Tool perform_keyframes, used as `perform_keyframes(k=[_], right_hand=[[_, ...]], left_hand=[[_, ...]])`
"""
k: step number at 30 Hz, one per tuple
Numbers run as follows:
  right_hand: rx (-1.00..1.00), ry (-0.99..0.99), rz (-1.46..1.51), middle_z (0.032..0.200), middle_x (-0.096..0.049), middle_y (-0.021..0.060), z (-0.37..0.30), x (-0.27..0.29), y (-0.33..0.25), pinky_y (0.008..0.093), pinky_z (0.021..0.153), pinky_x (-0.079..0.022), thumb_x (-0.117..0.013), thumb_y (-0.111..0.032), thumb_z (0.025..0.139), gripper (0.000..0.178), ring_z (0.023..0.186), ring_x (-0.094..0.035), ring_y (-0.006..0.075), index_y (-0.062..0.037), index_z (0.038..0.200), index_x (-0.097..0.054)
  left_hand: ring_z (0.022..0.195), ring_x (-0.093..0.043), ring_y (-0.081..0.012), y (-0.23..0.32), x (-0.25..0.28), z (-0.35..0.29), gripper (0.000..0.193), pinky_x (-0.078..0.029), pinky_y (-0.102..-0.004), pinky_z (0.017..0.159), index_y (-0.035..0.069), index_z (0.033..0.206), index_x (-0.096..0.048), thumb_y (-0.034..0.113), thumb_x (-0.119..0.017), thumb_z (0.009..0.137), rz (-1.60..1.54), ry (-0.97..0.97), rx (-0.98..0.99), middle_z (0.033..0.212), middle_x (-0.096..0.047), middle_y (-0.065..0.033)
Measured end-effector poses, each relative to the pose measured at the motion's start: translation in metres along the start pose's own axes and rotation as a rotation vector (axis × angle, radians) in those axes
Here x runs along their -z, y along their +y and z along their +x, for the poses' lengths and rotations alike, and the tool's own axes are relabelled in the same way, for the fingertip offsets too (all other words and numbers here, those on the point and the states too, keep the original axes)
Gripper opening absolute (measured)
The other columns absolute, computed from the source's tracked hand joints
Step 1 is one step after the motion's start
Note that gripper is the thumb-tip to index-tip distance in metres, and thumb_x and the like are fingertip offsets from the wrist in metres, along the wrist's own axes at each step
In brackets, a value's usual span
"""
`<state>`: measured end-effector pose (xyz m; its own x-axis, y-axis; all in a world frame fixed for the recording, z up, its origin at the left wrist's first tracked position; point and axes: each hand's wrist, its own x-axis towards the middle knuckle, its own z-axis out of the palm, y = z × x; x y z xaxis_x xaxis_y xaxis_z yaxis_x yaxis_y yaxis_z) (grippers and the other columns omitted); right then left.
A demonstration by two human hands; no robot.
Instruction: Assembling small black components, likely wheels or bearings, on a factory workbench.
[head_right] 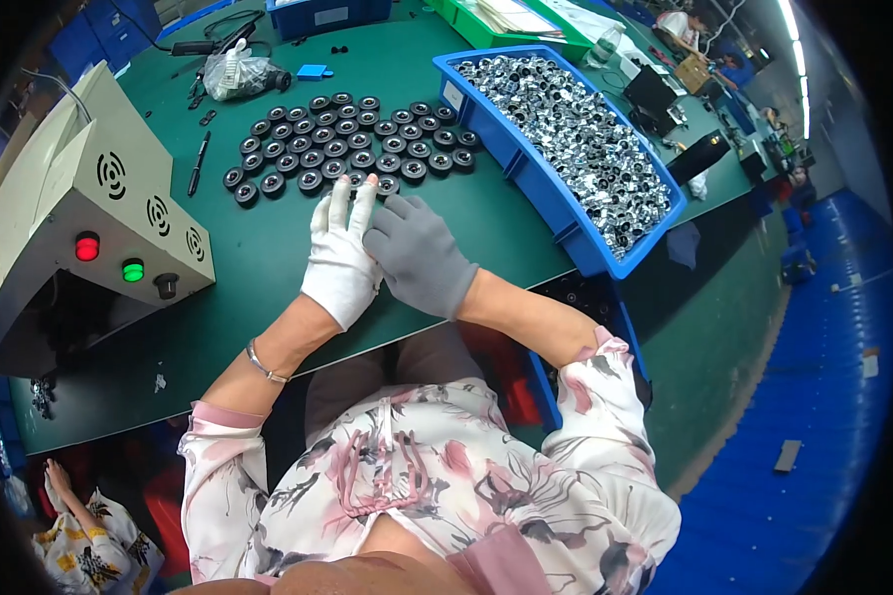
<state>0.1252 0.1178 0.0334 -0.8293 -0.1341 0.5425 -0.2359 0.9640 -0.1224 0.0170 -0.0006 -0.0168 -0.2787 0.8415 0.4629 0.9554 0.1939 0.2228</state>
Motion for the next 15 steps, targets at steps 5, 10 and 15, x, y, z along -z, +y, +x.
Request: perform_keyframes(k=[5,10,15], right_hand=[[0.125,0.025,-0.080,0.081,-0.054,0.0103,0.010,-0.001,-0.002,0.0413,0.071,-0.047,-0.064,-0.004,0.069,0.013,0.080,-0.055,0.0304,-0.0041,0.080,-0.057],[0.187,0.016,-0.141,0.077,-0.052,0.0093,0.023,0.007,0.002,0.0402,0.072,-0.047,-0.065,-0.006,0.072,0.011,0.079,-0.056,0.0288,-0.0045,0.077,-0.056],[-0.112,0.023,0.295,0.084,-0.061,0.0097,0.057,0.000,0.039,0.0385,0.072,-0.048,-0.069,-0.011,0.082,0.009,0.082,-0.061,0.0280,-0.0050,0.089,-0.066]], left_hand=[[0.127,-0.045,-0.0412,-0.006,-0.011,-0.004,0.044,-0.039,-0.0515,0.100,-0.002,0.111,-0.064,0.012,-0.070,0.071,-0.024,0.109,-0.081,0.139,-0.049,-0.0193],[0.101,-0.056,-0.0335,-0.006,0.005,-0.003,0.027,-0.041,-0.0476,0.078,0.005,0.093,-0.062,0.013,-0.072,0.069,-0.098,0.033,-0.061,0.107,-0.061,-0.0131],[0.066,-0.060,-0.0309,-0.017,0.013,0.003,0.009,-0.042,-0.0433,0.064,0.009,0.084,-0.063,0.013,-0.070,0.081,-0.183,0.215,0.054,0.068,-0.061,-0.0095]])
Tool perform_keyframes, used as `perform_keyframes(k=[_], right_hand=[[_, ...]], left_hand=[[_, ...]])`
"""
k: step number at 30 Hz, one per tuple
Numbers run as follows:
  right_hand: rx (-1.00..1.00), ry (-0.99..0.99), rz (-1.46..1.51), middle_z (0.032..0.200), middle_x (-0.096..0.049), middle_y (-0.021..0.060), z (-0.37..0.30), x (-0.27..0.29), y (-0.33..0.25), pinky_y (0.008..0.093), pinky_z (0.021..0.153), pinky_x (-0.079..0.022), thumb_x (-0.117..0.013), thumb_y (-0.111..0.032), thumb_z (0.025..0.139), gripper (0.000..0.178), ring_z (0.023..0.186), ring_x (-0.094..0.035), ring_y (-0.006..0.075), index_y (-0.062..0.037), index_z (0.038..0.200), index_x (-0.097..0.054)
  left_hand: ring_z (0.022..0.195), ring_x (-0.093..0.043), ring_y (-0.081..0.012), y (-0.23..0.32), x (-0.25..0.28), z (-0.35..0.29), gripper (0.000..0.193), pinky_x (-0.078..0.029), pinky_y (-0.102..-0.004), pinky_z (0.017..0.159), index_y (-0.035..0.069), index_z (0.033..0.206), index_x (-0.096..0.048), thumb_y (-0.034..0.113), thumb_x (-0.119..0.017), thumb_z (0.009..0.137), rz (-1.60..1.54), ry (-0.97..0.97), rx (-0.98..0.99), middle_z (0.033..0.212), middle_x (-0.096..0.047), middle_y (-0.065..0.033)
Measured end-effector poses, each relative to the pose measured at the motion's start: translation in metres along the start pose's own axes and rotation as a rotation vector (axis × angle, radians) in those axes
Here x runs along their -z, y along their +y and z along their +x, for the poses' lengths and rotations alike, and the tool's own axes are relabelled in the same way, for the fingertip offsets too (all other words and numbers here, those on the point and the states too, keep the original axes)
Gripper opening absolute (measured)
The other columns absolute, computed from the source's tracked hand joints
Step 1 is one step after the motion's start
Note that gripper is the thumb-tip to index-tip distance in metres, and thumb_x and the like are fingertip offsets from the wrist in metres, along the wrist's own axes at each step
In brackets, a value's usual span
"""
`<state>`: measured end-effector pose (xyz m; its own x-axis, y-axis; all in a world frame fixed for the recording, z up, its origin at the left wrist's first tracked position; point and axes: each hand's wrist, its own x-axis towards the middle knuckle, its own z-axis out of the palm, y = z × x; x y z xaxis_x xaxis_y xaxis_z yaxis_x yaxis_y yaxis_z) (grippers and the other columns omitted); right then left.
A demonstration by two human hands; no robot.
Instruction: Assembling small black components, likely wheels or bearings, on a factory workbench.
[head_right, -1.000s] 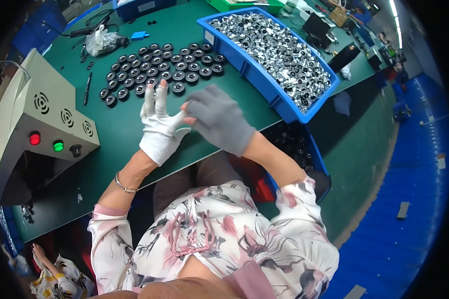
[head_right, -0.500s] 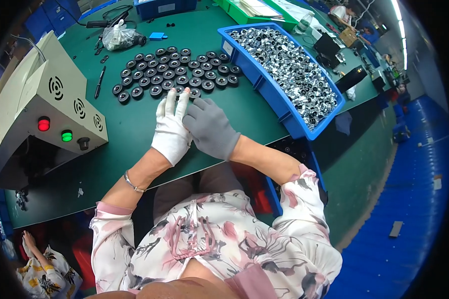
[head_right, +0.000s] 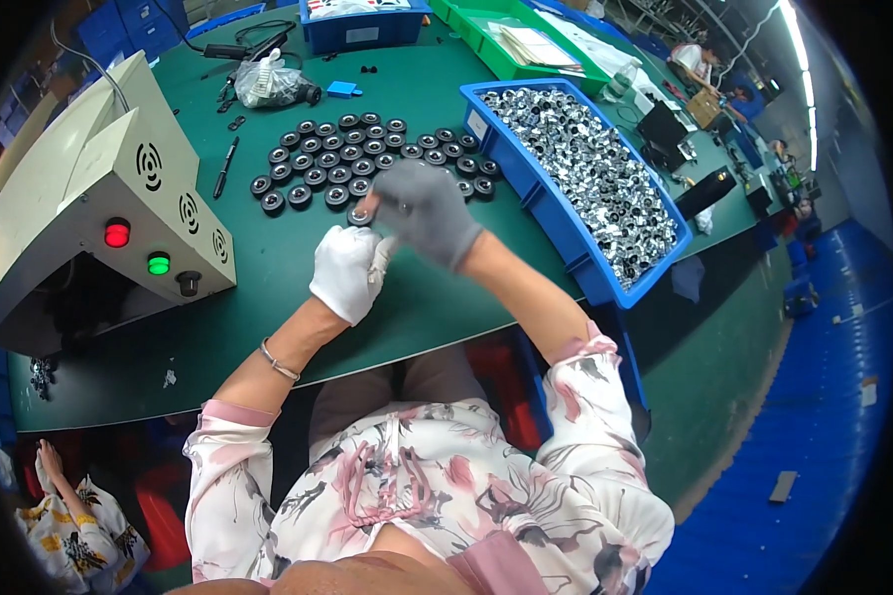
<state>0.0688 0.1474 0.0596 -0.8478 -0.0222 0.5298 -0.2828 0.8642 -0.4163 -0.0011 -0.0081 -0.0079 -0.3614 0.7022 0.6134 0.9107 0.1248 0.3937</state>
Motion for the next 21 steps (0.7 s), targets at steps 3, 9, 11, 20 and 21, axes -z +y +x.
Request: perform_keyframes(k=[3,9,11,20,21], right_hand=[[-0.199,0.171,-0.184,0.099,-0.066,0.0126,0.035,-0.011,0.077,0.0412,0.078,-0.050,-0.066,-0.008,0.084,0.017,0.092,-0.063,0.0322,-0.0078,0.101,-0.070],[-0.249,-0.215,-0.433,0.121,-0.063,0.0134,0.085,-0.018,0.177,0.0431,0.096,-0.049,-0.056,0.003,0.081,0.043,0.115,-0.059,0.0342,-0.0163,0.118,-0.068],[-0.263,-0.425,-0.417,0.125,-0.063,0.0130,0.090,-0.021,0.186,0.0432,0.100,-0.047,-0.056,0.006,0.078,0.053,0.120,-0.058,0.0352,-0.0193,0.123,-0.065],[-0.390,-0.098,0.245,0.109,-0.064,0.0067,0.061,-0.005,0.144,0.0349,0.084,-0.051,-0.062,-0.011,0.092,0.037,0.097,-0.062,0.0212,-0.0096,0.129,-0.058],[-0.392,-0.093,0.233,0.109,-0.064,0.0067,0.047,0.003,0.129,0.0349,0.084,-0.051,-0.062,-0.011,0.092,0.037,0.097,-0.062,0.0212,-0.0096,0.129,-0.058]], left_hand=[[0.051,-0.054,-0.0314,0.005,0.004,0.006,0.040,-0.041,-0.0415,0.052,0.003,0.063,-0.055,0.017,-0.059,0.101,-0.229,0.092,-0.060,0.055,-0.052,-0.0127],[0.071,-0.071,-0.0262,0.006,-0.013,-0.002,0.020,-0.053,-0.0323,0.064,-0.001,0.097,-0.068,0.015,-0.058,0.102,-0.542,-0.005,0.182,0.082,-0.070,-0.0179],[0.084,-0.074,-0.0288,0.005,-0.017,-0.002,0.026,-0.057,-0.0328,0.075,0.000,0.124,-0.063,0.009,-0.058,0.100,-0.576,-0.007,0.219,0.101,-0.072,-0.0219],[0.079,-0.069,-0.0395,-0.003,-0.021,-0.001,0.035,-0.055,-0.0412,0.067,0.005,0.128,-0.062,0.011,-0.066,0.094,-0.531,0.131,0.233,0.095,-0.070,-0.0227],[0.079,-0.069,-0.0395,-0.001,-0.020,0.002,0.035,-0.055,-0.0412,0.067,0.005,0.128,-0.062,0.011,-0.066,0.094,-0.540,0.133,0.223,0.095,-0.070,-0.0227]])
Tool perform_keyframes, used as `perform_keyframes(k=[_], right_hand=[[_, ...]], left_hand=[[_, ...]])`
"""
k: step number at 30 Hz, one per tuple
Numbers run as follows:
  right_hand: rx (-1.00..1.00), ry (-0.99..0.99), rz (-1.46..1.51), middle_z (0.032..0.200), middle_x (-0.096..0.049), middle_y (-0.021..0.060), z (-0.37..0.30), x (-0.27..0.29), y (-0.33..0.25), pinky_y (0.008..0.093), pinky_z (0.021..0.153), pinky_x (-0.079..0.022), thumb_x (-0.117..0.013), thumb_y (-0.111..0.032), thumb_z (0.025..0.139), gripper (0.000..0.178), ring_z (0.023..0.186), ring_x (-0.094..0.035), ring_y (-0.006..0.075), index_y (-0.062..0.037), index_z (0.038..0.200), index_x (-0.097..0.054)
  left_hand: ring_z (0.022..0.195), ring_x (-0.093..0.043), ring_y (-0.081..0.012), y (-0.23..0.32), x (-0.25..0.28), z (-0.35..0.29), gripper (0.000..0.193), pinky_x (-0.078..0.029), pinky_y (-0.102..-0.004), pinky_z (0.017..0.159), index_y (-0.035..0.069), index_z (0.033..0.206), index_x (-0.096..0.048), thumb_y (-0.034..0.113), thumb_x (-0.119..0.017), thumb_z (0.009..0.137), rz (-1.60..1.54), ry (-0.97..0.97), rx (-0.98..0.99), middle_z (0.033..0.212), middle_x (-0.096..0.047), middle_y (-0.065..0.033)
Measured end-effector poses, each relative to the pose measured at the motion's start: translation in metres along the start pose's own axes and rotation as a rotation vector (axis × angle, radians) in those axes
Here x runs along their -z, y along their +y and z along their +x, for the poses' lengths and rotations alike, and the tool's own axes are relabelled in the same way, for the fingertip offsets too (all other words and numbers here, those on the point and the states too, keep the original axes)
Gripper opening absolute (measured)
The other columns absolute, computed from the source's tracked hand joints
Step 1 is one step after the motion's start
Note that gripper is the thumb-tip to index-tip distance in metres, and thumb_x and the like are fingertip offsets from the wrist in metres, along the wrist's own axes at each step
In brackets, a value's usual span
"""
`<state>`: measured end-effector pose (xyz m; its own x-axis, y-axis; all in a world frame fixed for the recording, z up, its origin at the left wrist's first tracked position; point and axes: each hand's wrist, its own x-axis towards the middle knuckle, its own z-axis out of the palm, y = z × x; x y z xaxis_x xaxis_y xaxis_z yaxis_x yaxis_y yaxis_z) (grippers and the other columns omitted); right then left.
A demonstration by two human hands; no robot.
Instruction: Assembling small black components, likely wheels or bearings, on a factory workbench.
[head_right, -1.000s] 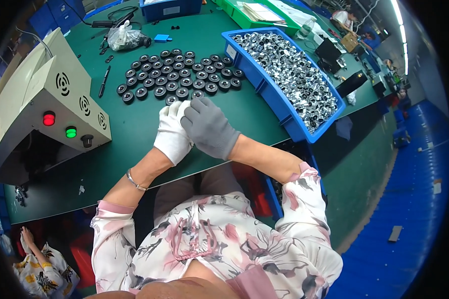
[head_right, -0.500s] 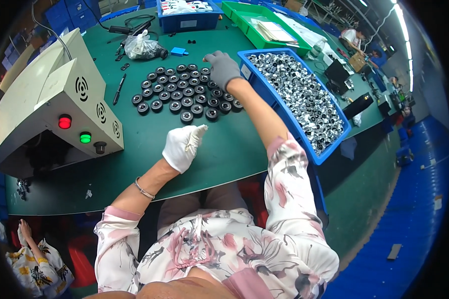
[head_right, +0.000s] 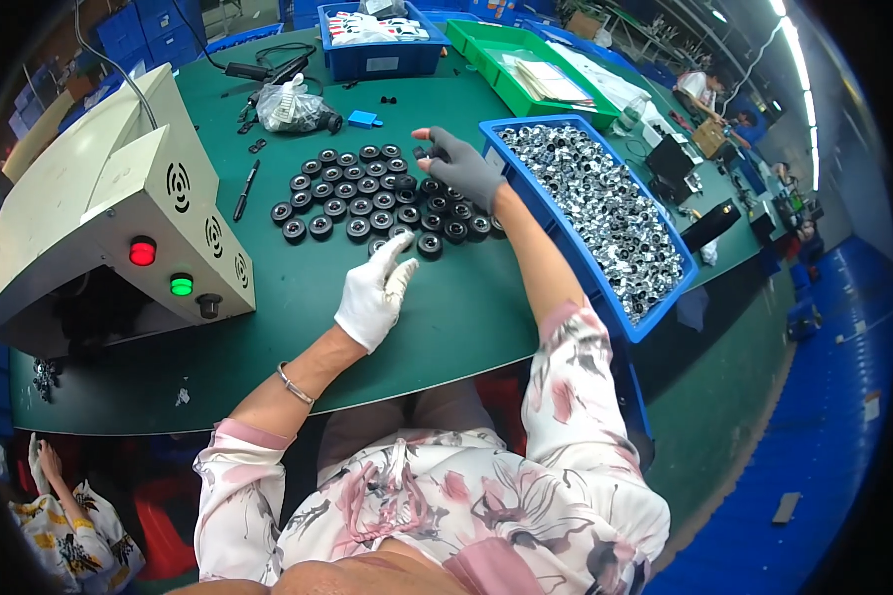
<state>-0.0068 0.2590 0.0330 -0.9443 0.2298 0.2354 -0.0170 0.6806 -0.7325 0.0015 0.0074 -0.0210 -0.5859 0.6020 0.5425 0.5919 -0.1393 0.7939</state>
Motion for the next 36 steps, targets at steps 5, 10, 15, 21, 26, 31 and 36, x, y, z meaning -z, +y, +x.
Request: perform_keyframes(k=[5,10,15,21,26,31,36], right_hand=[[-0.181,-0.053,1.021,0.100,-0.059,0.0030,-0.090,-0.026,-0.043,0.0279,0.080,-0.049,-0.057,-0.041,0.101,0.047,0.087,-0.057,0.0127,-0.0025,0.126,-0.058],[-0.150,-0.044,1.049,0.102,-0.060,0.0025,-0.140,-0.052,-0.079,0.0264,0.079,-0.049,-0.055,-0.045,0.101,0.049,0.087,-0.058,0.0116,-0.0009,0.123,-0.060],[-0.161,-0.006,1.201,0.109,-0.062,0.0025,-0.155,-0.073,-0.082,0.0240,0.082,-0.049,-0.055,-0.049,0.100,0.055,0.097,-0.061,0.0099,-0.0009,0.127,-0.057],[-0.178,-0.081,1.188,0.114,-0.063,0.0042,-0.153,-0.074,-0.073,0.0259,0.085,-0.051,-0.057,-0.049,0.099,0.055,0.100,-0.062,0.0113,-0.0018,0.127,-0.057],[-0.107,-0.035,1.047,0.116,-0.063,0.0048,-0.156,-0.078,-0.050,0.0280,0.089,-0.052,-0.059,-0.049,0.098,0.056,0.103,-0.063,0.0127,-0.0026,0.129,-0.056],[-0.328,-0.040,1.381,0.107,-0.061,0.0021,-0.149,-0.081,-0.083,0.0262,0.080,-0.050,-0.058,-0.047,0.100,0.048,0.094,-0.060,0.0107,-0.0022,0.119,-0.060],[-0.311,0.018,1.215,0.112,-0.064,0.0046,-0.149,-0.083,-0.071,0.0290,0.088,-0.052,-0.055,-0.039,0.103,0.043,0.100,-0.063,0.0119,-0.0018,0.124,-0.058]], left_hand=[[0.075,-0.064,-0.0276,0.006,0.006,0.005,0.053,-0.054,-0.0346,0.068,0.006,0.131,-0.061,0.007,-0.078,0.081,0.115,0.185,-0.016,0.095,-0.064,-0.0130],[0.094,-0.061,-0.0330,0.023,0.010,0.004,0.058,-0.053,-0.0390,0.083,0.006,0.125,-0.064,0.008,-0.085,0.070,0.104,0.068,-0.126,0.107,-0.058,-0.0159],[0.094,-0.064,-0.0295,0.023,0.005,0.001,0.050,-0.053,-0.0347,0.080,0.003,0.114,-0.069,0.006,-0.086,0.067,0.036,0.063,-0.242,0.109,-0.060,-0.0146],[0.093,-0.062,-0.0330,0.018,0.007,-0.001,0.050,-0.053,-0.0386,0.080,0.001,0.112,-0.068,0.004,-0.085,0.066,0.002,0.042,-0.261,0.106,-0.059,-0.0156],[0.093,-0.063,-0.0322,0.021,0.002,0.001,0.050,-0.053,-0.0386,0.079,0.002,0.111,-0.067,0.005,-0.086,0.065,-0.024,0.049,-0.243,0.105,-0.060,-0.0150],[0.092,-0.065,-0.0303,0.016,0.006,0.002,0.048,-0.055,-0.0363,0.079,0.002,0.109,-0.067,0.005,-0.087,0.065,0.016,0.084,-0.208,0.107,-0.061,-0.0145],[0.094,-0.068,-0.0276,0.010,0.001,0.000,0.050,-0.056,-0.0328,0.080,0.001,0.109,-0.066,0.006,-0.088,0.065,0.138,0.181,-0.091,0.107,-0.062,-0.0136]])
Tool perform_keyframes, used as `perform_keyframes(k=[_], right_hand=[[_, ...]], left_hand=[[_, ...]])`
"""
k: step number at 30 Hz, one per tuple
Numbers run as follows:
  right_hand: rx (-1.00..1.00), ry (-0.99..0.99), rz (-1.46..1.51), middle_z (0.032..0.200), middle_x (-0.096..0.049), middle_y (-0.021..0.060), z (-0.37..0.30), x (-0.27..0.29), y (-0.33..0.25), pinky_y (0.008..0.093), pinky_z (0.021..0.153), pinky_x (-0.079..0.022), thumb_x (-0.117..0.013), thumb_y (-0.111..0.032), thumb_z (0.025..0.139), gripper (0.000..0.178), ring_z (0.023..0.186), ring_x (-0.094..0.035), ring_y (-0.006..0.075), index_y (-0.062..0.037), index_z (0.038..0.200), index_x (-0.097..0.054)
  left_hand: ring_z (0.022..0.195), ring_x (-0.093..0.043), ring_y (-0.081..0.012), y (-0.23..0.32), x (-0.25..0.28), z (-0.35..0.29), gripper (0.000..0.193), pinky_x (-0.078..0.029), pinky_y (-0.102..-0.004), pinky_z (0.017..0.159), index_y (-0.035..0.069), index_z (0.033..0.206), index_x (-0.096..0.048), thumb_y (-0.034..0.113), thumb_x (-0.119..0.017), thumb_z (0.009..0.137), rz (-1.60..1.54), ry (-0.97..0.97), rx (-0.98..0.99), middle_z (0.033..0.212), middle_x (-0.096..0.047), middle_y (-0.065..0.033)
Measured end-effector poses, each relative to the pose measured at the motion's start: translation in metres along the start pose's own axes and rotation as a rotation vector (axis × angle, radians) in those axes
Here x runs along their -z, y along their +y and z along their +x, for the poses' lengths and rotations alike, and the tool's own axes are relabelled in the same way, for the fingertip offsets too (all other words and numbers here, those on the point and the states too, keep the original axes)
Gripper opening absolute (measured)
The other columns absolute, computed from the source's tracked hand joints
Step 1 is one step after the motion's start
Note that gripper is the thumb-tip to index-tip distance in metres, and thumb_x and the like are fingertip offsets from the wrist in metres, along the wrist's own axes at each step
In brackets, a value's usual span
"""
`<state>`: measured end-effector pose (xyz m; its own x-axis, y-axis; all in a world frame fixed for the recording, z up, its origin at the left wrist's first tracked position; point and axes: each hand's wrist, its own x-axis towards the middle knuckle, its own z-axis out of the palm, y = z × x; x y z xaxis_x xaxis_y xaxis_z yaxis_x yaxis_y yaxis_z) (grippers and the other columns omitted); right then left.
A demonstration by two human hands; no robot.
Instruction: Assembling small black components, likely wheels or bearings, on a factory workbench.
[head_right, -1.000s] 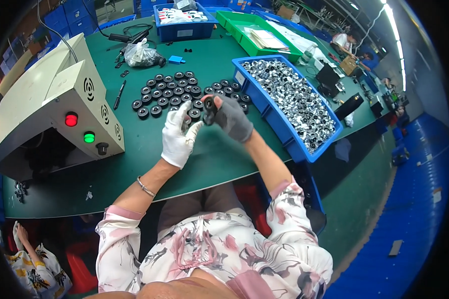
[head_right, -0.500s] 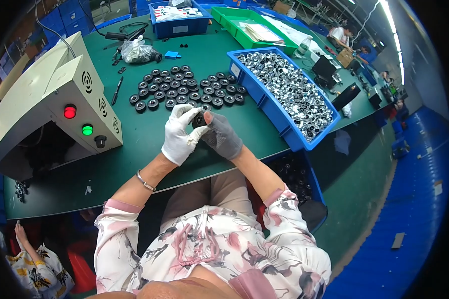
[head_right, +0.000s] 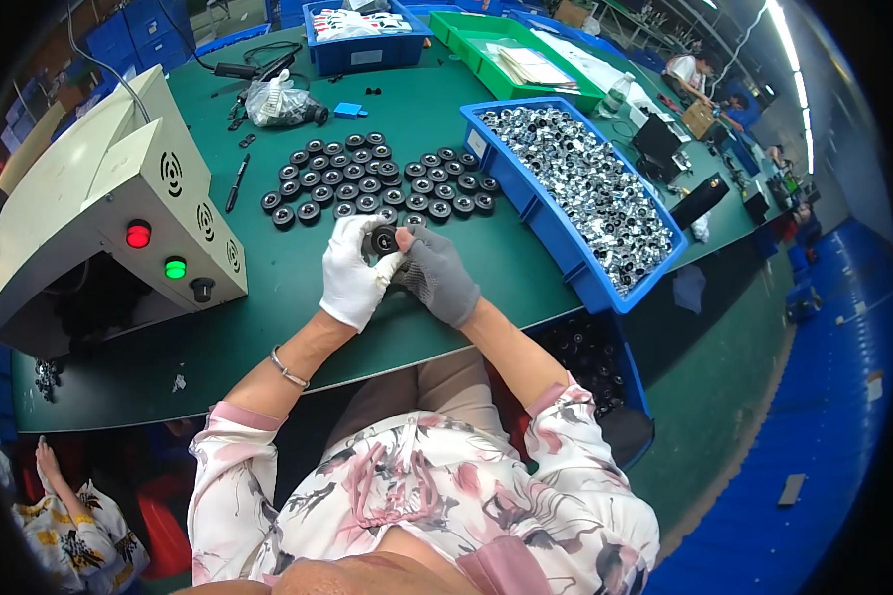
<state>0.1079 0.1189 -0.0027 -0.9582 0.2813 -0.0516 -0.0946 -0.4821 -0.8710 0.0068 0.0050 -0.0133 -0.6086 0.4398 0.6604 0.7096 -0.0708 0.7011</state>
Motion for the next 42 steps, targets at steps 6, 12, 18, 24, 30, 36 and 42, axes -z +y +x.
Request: perform_keyframes(k=[6,12,18,24,30,36,42], right_hand=[[0.226,0.213,-0.579,0.088,-0.065,0.0013,0.000,0.003,0.001,0.0249,0.070,-0.049,-0.049,-0.026,0.106,0.027,0.079,-0.060,0.0074,-0.0026,0.099,-0.062],[0.359,0.277,-0.837,0.076,-0.059,-0.0014,0.001,0.006,0.002,0.0251,0.061,-0.045,-0.048,-0.025,0.106,0.028,0.070,-0.053,0.0054,-0.0032,0.092,-0.060],[0.131,0.159,-0.422,0.087,-0.062,0.0006,-0.007,0.004,-0.006,0.0238,0.070,-0.046,-0.051,-0.021,0.103,0.022,0.079,-0.055,0.0052,-0.0015,0.099,-0.060],[0.256,0.228,-0.576,0.093,-0.066,0.0005,-0.012,-0.002,-0.003,0.0219,0.073,-0.050,-0.060,-0.013,0.099,0.016,0.082,-0.059,0.0047,-0.0001,0.107,-0.062],[0.173,0.227,-0.532,0.092,-0.065,0.0007,-0.023,-0.002,-0.009,0.0210,0.073,-0.049,-0.061,-0.014,0.099,0.018,0.082,-0.059,0.0047,0.0012,0.108,-0.061],[0.173,0.357,-0.626,0.090,-0.064,0.0006,-0.049,0.014,-0.011,0.0222,0.074,-0.047,-0.060,-0.015,0.099,0.019,0.084,-0.057,0.0046,0.0025,0.106,-0.063],[0.057,0.244,-1.118,0.084,-0.064,0.0064,-0.160,0.056,-0.096,0.0286,0.067,-0.046,-0.064,-0.013,0.091,0.015,0.073,-0.058,0.0129,0.0004,0.099,-0.065]], left_hand=[[0.088,-0.070,-0.0149,-0.003,0.008,0.003,0.028,-0.056,-0.0280,0.072,-0.004,0.118,-0.065,0.012,-0.070,0.095,-0.541,-0.240,0.552,0.103,-0.072,-0.0084],[0.084,-0.069,-0.0157,-0.013,0.008,0.001,0.030,-0.055,-0.0278,0.071,-0.004,0.117,-0.066,0.015,-0.070,0.095,-0.914,-0.322,0.781,0.102,-0.072,-0.0087],[0.084,-0.067,-0.0148,-0.015,0.004,-0.003,0.027,-0.056,-0.0309,0.074,-0.001,0.118,-0.066,0.015,-0.068,0.097,-1.090,-0.274,0.951,0.104,-0.071,-0.0068],[0.082,-0.067,-0.0159,-0.010,-0.002,-0.004,0.031,-0.059,-0.0330,0.074,-0.003,0.122,-0.065,0.017,-0.067,0.098,-1.137,-0.183,0.912,0.105,-0.070,-0.0086],[0.083,-0.067,-0.0169,-0.009,-0.002,-0.007,0.033,-0.059,-0.0321,0.074,-0.004,0.125,-0.062,0.015,-0.066,0.098,-1.242,-0.258,0.983,0.105,-0.070,-0.0086],[0.083,-0.067,-0.0144,0.014,-0.004,-0.011,0.033,-0.057,-0.0285,0.075,-0.005,0.126,-0.061,0.012,-0.065,0.098,-0.826,-0.414,0.693,0.108,-0.069,-0.0117],[0.083,-0.064,-0.0120,0.002,0.004,0.002,0.032,-0.053,-0.0251,0.076,-0.005,0.125,-0.063,0.016,-0.061,0.102,-0.675,-0.287,0.706,0.104,-0.068,-0.0098]])
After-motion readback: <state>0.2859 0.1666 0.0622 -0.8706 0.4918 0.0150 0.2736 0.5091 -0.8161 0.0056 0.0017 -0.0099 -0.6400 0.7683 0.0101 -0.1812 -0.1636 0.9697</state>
